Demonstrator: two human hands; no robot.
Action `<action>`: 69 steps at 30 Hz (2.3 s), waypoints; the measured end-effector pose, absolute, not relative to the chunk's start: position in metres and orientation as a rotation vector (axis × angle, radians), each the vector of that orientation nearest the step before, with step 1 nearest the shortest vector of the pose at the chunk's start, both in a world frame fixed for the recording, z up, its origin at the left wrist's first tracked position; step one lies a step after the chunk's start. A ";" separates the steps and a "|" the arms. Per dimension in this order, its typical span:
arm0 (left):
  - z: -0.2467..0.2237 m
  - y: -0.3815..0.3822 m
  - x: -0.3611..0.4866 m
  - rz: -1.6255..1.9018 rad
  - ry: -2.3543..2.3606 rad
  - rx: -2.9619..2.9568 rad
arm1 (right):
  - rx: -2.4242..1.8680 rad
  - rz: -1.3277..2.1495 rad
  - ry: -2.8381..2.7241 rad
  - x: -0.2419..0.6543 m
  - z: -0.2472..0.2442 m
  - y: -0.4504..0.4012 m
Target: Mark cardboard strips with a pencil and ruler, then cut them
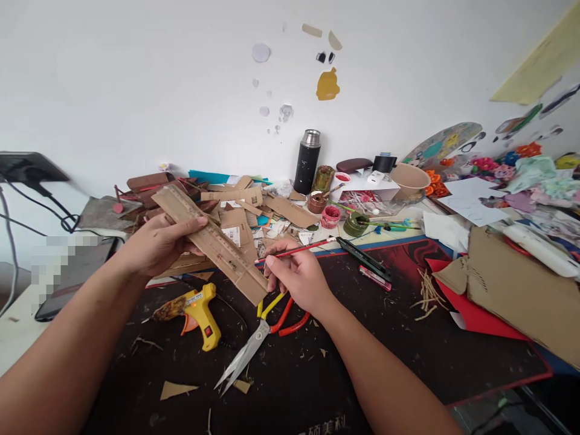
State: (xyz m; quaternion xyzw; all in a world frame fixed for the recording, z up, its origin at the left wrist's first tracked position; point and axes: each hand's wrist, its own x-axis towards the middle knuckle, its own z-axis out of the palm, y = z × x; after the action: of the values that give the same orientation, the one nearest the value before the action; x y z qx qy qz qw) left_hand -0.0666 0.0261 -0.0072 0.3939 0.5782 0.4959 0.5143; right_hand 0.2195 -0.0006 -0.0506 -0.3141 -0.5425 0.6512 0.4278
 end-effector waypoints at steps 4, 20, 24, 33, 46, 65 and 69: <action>-0.007 0.026 -0.066 1.186 1.385 0.950 | -0.789 1.636 -1.383 0.218 -0.053 -0.002; -0.004 0.025 -0.067 1.203 1.378 0.953 | -0.773 1.622 -1.390 0.217 -0.051 -0.005; -0.004 0.024 -0.066 1.206 1.381 0.954 | -0.775 1.611 -1.392 0.218 -0.051 -0.005; -0.004 0.023 -0.062 1.216 1.383 0.947 | -0.769 1.602 -1.405 0.220 -0.051 -0.006; -0.005 0.024 -0.065 1.175 1.384 0.962 | -0.803 1.612 -1.435 0.219 -0.050 -0.006; -0.006 0.024 -0.065 1.183 1.377 0.972 | -0.816 1.586 -1.438 0.218 -0.051 -0.005; -0.008 0.024 -0.065 1.195 1.376 0.966 | -0.834 1.554 -1.422 0.218 -0.054 -0.003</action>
State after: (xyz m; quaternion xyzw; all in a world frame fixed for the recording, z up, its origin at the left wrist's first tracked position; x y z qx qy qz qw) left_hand -0.0654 0.0240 -0.0083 0.4017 0.5725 0.4970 0.5137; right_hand 0.2183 -0.0032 -0.0536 -0.3335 -0.5684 0.6211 0.4242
